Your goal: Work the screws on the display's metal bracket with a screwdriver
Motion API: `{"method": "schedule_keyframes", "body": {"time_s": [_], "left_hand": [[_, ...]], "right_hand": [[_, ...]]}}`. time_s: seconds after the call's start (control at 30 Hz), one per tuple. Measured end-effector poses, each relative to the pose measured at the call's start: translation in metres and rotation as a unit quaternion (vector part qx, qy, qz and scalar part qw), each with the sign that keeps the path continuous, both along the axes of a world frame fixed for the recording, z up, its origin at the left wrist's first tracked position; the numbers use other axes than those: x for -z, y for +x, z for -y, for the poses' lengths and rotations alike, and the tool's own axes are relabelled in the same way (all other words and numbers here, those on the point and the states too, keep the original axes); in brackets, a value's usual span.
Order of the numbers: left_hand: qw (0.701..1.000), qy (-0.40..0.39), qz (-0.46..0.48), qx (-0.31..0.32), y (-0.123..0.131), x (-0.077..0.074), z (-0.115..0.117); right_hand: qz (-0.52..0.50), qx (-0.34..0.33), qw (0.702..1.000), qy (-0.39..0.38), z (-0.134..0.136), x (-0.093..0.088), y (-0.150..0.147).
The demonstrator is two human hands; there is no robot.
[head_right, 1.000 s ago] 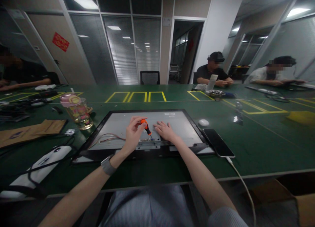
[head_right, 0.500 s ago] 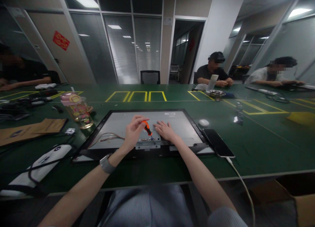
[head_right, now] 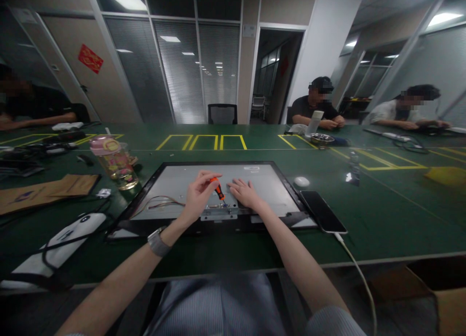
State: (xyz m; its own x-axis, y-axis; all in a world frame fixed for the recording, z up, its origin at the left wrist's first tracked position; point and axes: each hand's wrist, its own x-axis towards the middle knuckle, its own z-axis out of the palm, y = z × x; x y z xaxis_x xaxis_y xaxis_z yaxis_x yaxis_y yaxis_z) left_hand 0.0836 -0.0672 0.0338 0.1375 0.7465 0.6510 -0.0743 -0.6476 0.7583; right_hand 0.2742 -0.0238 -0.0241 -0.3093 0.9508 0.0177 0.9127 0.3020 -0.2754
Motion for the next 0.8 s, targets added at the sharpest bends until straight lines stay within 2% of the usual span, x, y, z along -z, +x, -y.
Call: {"method": "schedule_keyframes", "body": {"time_s": [0.07,0.27,0.43,0.53,0.8], "left_hand": [[1.000,0.003,-0.005,-0.005,-0.0001,-0.0007,0.0008],[0.999,-0.019,0.007,0.045,-0.0013,0.0009,0.0002],[1.000,-0.005,0.001,-0.003,-0.0003,0.0017,-0.0017],[1.000,-0.017,0.002,-0.009,-0.0009,0.0013,-0.0031],[0.997,-0.053,0.039,0.039,0.0007,0.0049,-0.0054]], "right_hand": [[0.000,0.000,1.000,0.006,0.0010,-0.0006,-0.0004],[0.016,-0.006,1.000,0.009,0.0011,-0.0007,-0.0003],[0.008,-0.003,1.000,0.011,-0.0008,0.0012,0.0005],[0.004,-0.002,1.000,0.006,-0.0001,0.0001,0.0005],[-0.002,-0.001,1.000,-0.001,0.0031,-0.0039,0.0001]]}}
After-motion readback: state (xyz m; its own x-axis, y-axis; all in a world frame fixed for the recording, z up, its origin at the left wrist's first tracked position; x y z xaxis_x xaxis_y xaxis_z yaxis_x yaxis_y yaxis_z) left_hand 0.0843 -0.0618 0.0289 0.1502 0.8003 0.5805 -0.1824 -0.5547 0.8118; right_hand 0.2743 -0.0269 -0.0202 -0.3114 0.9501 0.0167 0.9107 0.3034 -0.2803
